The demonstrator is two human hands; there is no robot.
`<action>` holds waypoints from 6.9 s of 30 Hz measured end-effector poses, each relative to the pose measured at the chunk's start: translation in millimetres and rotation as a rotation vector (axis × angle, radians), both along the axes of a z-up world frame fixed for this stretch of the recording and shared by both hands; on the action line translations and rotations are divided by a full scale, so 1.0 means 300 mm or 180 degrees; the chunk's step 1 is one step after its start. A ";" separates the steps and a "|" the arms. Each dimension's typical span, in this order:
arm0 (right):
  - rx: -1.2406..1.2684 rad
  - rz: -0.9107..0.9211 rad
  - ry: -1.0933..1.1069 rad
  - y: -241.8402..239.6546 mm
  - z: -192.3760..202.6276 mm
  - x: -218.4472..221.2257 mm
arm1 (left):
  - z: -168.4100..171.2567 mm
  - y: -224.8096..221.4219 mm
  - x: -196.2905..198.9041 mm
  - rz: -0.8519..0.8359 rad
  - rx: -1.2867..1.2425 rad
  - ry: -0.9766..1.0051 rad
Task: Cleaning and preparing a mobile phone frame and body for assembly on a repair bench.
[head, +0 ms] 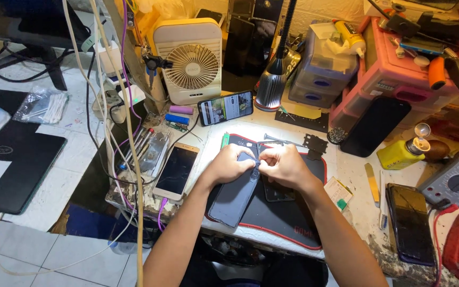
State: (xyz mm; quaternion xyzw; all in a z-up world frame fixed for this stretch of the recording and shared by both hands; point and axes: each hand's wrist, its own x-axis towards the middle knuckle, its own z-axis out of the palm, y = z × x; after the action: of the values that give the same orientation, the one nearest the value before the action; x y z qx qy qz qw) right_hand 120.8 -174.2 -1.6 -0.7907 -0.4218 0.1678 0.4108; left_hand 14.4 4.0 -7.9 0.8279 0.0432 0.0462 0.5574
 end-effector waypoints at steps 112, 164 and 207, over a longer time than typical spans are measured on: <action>-0.0128 -0.3089 -0.0145 -0.614 0.167 0.451 | 0.028 0.043 0.067 0.0352 -0.0884 -0.0334; 0.0179 -0.0256 0.1243 -0.078 0.110 0.007 | 0.111 -0.017 0.069 -0.0510 -0.0778 -0.0034; 0.0133 -0.0657 0.1242 -0.056 0.121 0.004 | 0.120 0.006 0.047 -0.0463 -0.0566 0.0106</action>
State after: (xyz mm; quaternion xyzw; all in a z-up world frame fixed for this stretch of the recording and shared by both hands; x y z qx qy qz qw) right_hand 121.9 -191.0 34.6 -0.7735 -0.2545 0.2659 0.5160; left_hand 28.4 5.9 27.9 0.7768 -0.0039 -0.0121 0.6296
